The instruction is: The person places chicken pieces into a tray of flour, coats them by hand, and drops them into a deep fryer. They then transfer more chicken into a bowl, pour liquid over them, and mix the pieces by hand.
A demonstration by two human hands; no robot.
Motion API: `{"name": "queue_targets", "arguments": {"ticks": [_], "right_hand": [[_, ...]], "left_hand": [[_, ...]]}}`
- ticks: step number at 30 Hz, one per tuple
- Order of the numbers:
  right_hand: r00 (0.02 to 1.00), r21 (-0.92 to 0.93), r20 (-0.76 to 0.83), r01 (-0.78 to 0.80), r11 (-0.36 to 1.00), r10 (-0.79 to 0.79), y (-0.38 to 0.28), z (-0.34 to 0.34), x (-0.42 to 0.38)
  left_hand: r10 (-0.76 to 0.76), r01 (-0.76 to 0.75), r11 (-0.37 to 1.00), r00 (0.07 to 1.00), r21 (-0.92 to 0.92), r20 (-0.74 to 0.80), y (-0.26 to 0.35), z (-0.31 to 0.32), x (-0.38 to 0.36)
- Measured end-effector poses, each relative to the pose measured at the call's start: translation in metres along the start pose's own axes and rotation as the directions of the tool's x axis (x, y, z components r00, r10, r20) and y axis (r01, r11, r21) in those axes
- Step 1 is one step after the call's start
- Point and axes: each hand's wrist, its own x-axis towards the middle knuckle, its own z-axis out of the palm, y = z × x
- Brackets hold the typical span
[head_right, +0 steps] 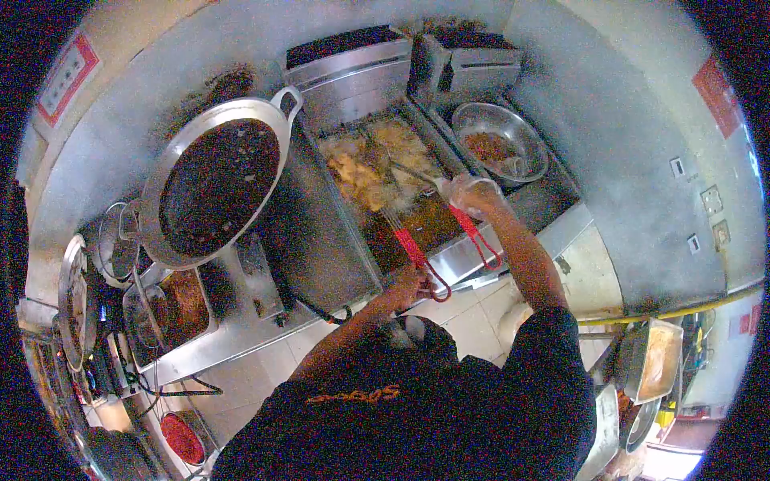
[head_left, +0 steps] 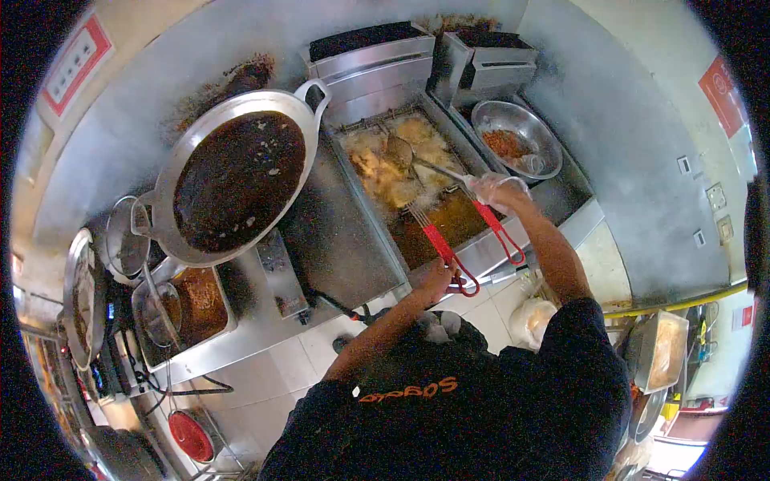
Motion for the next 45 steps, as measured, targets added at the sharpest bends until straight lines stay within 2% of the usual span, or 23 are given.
{"name": "queue_targets", "arguments": {"ticks": [1,2,3,5,6,12,14,15,18,24,26,27,29,30,31,32,33,34,35,37,39,41,45], "right_hand": [[0.995,-0.114,-0.046,0.079,0.99,-0.085,-0.009,-0.015,-0.009],[0.982,-0.028,-0.187,-0.023,0.999,0.017,-0.004,-0.009,-0.005],[0.983,-0.029,-0.183,-0.021,0.999,0.015,-0.012,-0.019,-0.004],[0.991,-0.039,0.051,-0.124,0.991,0.126,-0.047,-0.052,-0.001],[0.993,-0.092,-0.114,-0.031,0.995,0.02,-0.061,-0.051,-0.004],[0.99,-0.35,-0.081,0.079,0.933,-0.114,-0.112,-0.008,0.06],[0.973,-0.64,-0.161,0.026,0.768,-0.167,-0.132,-0.003,0.068],[0.974,-0.632,-0.16,0.025,0.775,-0.162,-0.128,0.007,0.083],[0.989,-0.628,0.005,0.119,0.769,-0.149,-0.112,0.04,0.118],[0.896,-0.587,0.155,0.422,0.691,-0.416,-0.038,-0.022,0.104],[0.849,-0.64,0.327,0.522,0.564,-0.415,-0.027,-0.015,0.115],[0.849,-0.643,0.325,0.522,0.561,-0.417,-0.035,-0.015,0.106],[0.974,-0.322,0.227,0.057,0.945,0.018,-0.06,-0.009,0.071],[0.914,-0.226,-0.021,0.391,0.892,-0.406,-0.025,0.034,0.083],[0.634,-0.224,-0.28,0.687,0.691,-0.721,0.023,0.085,0.11],[0.622,-0.236,-0.276,0.696,0.679,-0.733,0.042,0.101,0.13],[0.852,0.128,-0.188,0.515,0.848,-0.489,0.055,0.119,0.14],[0.975,0.442,0.015,0.194,0.876,-0.224,0.039,0.114,0.125],[0.975,0.447,0.011,0.192,0.874,-0.22,0.036,0.084,0.118],[0.957,0.005,0.062,0.283,0.959,-0.282,-0.034,-0.005,0.037],[0.953,0.023,-0.057,0.298,0.954,-0.296,0.007,0.023,0.069],[0.999,0.008,0.033,-0.021,1.0,0.021,-0.026,-0.024,0.035],[0.998,-0.25,0.056,0.019,0.968,-0.006,-0.035,-0.064,0.031]], "left_hand": [[-0.001,0.001,1.0,1.0,0.0,0.0,0.003,0.0,-0.001],[0.001,-0.002,0.999,1.0,0.034,0.029,0.006,0.0,-0.003],[0.002,-0.005,0.998,0.998,0.066,0.056,0.008,0.002,-0.005],[-0.001,-0.001,0.997,1.0,0.079,0.027,0.014,0.007,-0.009],[-0.007,0.007,0.995,1.0,0.095,0.0,0.014,0.007,-0.011],[0.032,-0.031,0.998,0.999,0.063,-0.027,0.016,0.012,-0.017],[0.042,-0.038,0.996,0.998,0.082,-0.042,0.015,0.013,-0.014],[0.052,-0.046,0.994,0.997,0.101,-0.054,0.014,0.012,-0.014],[0.064,-0.062,0.992,0.998,0.109,-0.01,0.009,0.004,-0.013],[-0.008,0.007,0.996,1.0,0.092,0.003,0.011,0.004,-0.015],[-0.029,0.029,0.999,0.999,0.045,0.018,0.011,0.001,-0.014],[-0.058,0.058,0.998,0.998,0.005,0.038,0.011,0.0,-0.014],[-0.004,-0.001,0.997,0.998,0.082,0.061,0.008,-0.001,-0.016],[0.009,-0.015,0.995,0.998,0.101,0.056,0.004,-0.002,-0.017],[0.024,-0.03,0.993,0.998,0.115,0.051,0.004,-0.003,-0.016],[-0.023,0.019,0.991,0.999,0.134,0.029,0.016,0.005,-0.025],[-0.02,0.017,0.992,1.0,0.126,0.023,0.015,0.002,-0.024],[0.002,-0.009,0.994,0.998,0.111,0.059,0.01,-0.002,-0.022],[0.028,-0.039,0.994,0.994,0.105,0.101,0.009,-0.006,-0.018],[0.028,-0.039,0.994,0.995,0.107,0.1,0.012,-0.005,-0.019],[0.006,-0.013,0.993,0.998,0.121,0.058,0.009,-0.007,-0.014],[0.004,-0.009,0.993,0.999,0.113,0.045,0.008,-0.009,-0.013],[-0.026,0.02,0.996,0.997,0.082,0.07,0.009,-0.011,-0.01]]}}
